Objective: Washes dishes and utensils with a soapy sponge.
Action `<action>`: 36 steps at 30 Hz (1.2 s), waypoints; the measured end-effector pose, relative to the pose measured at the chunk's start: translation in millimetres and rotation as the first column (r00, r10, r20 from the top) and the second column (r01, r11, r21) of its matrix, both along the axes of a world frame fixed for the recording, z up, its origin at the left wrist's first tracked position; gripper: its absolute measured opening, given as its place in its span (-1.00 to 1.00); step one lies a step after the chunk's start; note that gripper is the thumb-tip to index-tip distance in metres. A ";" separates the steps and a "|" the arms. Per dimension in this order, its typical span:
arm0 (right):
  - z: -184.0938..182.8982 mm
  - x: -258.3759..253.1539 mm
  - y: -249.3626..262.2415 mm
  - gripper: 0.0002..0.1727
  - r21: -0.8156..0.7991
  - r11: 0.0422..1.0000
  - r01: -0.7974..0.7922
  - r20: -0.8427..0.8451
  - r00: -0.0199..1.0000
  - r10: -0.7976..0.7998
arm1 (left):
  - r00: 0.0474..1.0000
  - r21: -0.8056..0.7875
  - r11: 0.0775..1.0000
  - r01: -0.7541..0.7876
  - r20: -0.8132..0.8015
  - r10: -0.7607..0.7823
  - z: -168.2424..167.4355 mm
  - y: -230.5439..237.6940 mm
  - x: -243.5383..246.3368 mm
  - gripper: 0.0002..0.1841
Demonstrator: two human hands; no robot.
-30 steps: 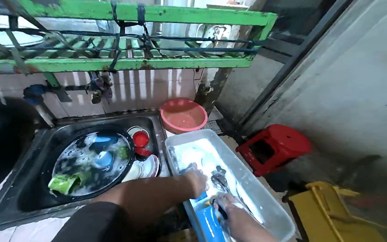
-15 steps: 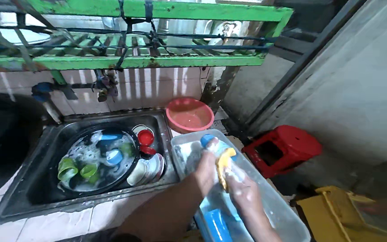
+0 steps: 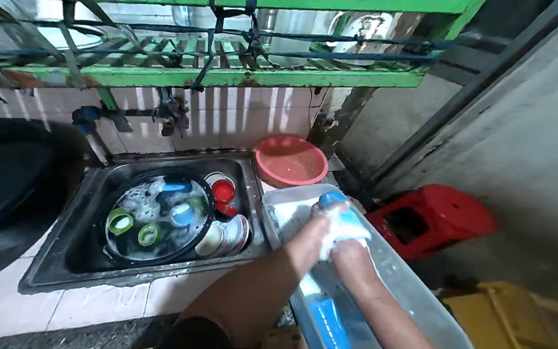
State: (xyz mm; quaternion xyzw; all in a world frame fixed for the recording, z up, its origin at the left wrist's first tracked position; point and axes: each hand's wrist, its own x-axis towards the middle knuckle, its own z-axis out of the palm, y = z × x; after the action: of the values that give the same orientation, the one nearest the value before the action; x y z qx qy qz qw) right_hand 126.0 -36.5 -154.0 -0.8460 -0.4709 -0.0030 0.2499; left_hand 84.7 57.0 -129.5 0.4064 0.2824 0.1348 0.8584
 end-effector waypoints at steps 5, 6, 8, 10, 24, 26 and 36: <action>13.1 3.6 -2.8 -0.77 0.159 0.922 0.353 -0.580 0.789 -0.202 | 0.997 0.001 0.997 -0.079 -0.020 0.079 -16.3 -15.8 12.4 -0.28; 23.4 -2.3 3.0 -0.85 0.240 0.813 0.530 -0.795 0.589 -0.149 | 0.998 -0.051 0.998 -0.045 0.032 0.047 -13.8 -9.8 8.3 -0.32; 35.7 -14.6 8.1 -0.82 0.300 0.751 0.588 -0.863 0.502 -0.049 | 0.997 -0.119 0.992 0.035 0.079 -0.026 -5.7 3.6 3.6 -0.44; 25.0 -12.7 0.7 -0.75 0.171 0.945 0.280 -0.484 0.859 -0.167 | 0.997 -0.109 0.993 0.041 0.070 -0.033 -2.6 3.6 7.2 -0.53; 34.4 4.5 -57.5 -0.46 0.356 0.831 0.427 -0.758 0.652 -0.010 | 0.975 0.505 0.845 -0.174 -0.035 0.221 -8.0 57.3 3.0 -0.28; 37.3 12.7 -58.4 -0.35 0.384 0.876 0.292 -0.581 0.814 -0.017 | 0.977 0.774 0.616 0.149 -0.211 0.029 4.2 32.2 -19.7 -0.27; 36.8 -1.2 -17.9 -0.47 0.373 0.912 0.169 -0.327 0.944 -0.041 | 0.918 0.912 0.101 0.397 -0.396 -0.031 25.8 18.9 -21.2 -0.43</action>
State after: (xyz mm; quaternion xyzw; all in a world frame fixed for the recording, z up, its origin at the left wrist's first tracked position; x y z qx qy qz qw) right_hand 124.7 -54.4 -117.2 -0.7920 -0.3682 0.0217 0.4866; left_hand 63.5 75.9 -103.7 0.9180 0.1779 0.1002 0.3399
